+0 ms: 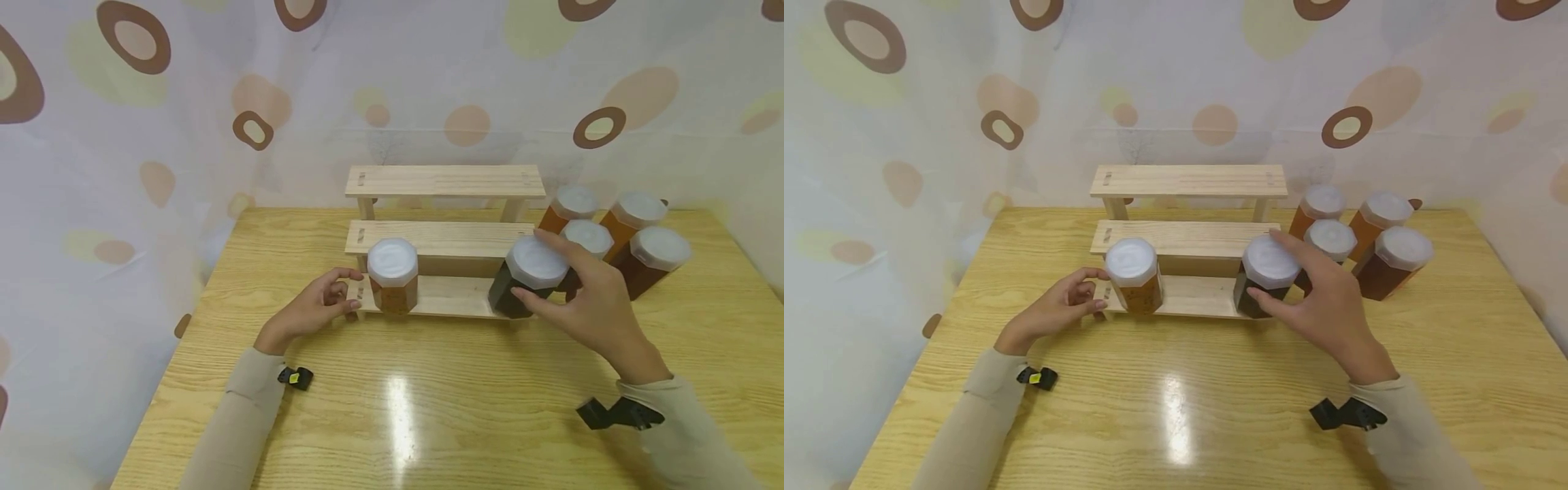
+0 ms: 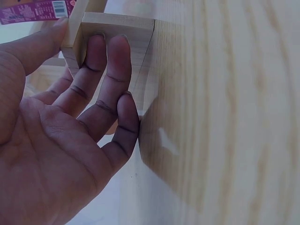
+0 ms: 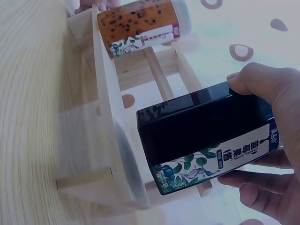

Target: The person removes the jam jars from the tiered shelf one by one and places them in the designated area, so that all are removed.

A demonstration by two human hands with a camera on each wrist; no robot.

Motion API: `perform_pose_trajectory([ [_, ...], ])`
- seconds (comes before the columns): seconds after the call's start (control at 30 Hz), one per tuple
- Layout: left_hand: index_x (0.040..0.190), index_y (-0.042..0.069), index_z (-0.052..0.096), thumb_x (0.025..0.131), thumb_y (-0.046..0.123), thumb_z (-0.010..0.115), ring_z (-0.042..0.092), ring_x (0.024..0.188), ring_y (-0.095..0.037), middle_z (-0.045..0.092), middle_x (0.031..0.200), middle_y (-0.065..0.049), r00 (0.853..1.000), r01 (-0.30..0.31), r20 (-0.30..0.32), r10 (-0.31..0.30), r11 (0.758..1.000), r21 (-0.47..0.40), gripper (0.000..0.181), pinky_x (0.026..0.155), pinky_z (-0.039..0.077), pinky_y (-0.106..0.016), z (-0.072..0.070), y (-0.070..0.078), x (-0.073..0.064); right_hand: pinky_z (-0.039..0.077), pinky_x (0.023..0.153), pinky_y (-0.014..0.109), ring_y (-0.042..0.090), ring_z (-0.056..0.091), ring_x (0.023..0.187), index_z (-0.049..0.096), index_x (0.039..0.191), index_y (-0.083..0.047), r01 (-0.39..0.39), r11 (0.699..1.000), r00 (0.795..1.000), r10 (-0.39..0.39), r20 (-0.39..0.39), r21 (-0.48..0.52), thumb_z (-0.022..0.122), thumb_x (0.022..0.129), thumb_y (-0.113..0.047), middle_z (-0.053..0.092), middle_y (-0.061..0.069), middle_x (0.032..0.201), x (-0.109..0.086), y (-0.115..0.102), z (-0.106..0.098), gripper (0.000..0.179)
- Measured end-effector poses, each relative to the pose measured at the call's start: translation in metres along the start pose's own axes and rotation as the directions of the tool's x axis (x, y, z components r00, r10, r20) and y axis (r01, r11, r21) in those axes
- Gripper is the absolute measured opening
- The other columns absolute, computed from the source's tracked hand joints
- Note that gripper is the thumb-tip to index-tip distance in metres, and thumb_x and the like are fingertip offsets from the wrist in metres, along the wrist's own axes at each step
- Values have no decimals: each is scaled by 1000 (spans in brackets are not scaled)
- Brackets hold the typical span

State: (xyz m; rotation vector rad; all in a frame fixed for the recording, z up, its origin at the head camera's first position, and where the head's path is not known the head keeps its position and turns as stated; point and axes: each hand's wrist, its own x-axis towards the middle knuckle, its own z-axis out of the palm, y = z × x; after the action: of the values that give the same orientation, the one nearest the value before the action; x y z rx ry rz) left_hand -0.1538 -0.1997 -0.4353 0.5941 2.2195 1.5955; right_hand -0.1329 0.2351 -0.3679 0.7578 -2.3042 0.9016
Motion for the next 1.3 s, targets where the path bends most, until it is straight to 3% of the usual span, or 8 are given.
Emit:
perform_pose_trajectory([
  [0.27,145,1,44,104,3,62,69,83,-37,62,84,-22,1000,-2,-5,2,1000,6,45,64,48,-32,0,-1,0,36,55,13,5,44,60,66,137,-4,-30,999,999,29,-30,-20,93,65,-19,69,15,113,-5,6,-15,78],
  [0.43,145,1,44,104,4,62,69,83,-37,63,85,-22,1000,-7,0,7,1000,10,45,65,48,-32,-1,-2,0,35,54,15,2,39,55,66,137,-7,-58,997,997,56,-44,-45,95,60,-9,62,7,85,-7,9,-26,82],
  [0.53,146,2,43,104,4,62,69,83,-37,62,85,-24,1000,-5,3,5,1000,7,45,64,48,-32,-1,-3,-1,35,55,14,0,40,55,66,138,-6,-85,996,995,84,-50,-16,95,56,2,53,3,79,-9,11,-32,88],
  [0.63,146,2,43,104,4,62,69,84,-37,62,85,-25,1000,-4,5,4,1000,5,46,64,50,-32,-1,-4,-1,37,57,11,-3,43,56,65,138,-5,-111,994,992,109,-57,-22,95,54,6,55,2,84,-13,15,-38,90],
  [0.93,146,3,43,105,6,62,68,84,-36,63,86,-23,1000,8,-2,-8,1000,7,46,65,49,-32,0,-2,0,38,57,7,-9,44,56,64,140,-8,-166,977,985,157,-71,-132,95,56,-3,59,1,87,-24,27,-59,90],
  [1.1,147,4,43,105,7,62,67,84,-38,63,86,-26,1000,13,0,-13,1000,3,46,65,46,-30,0,-1,0,35,55,6,-10,41,51,63,141,-9,-202,966,978,190,-88,-162,95,58,-4,60,3,99,-33,35,-68,89],
  [1.3,146,3,43,105,6,62,66,83,-38,63,87,-26,1000,21,-4,-21,1000,5,46,64,44,-28,0,-1,0,33,54,5,-13,39,49,62,142,-7,-230,957,971,214,-106,-178,94,62,-3,64,16,104,-41,47,-78,86],
])
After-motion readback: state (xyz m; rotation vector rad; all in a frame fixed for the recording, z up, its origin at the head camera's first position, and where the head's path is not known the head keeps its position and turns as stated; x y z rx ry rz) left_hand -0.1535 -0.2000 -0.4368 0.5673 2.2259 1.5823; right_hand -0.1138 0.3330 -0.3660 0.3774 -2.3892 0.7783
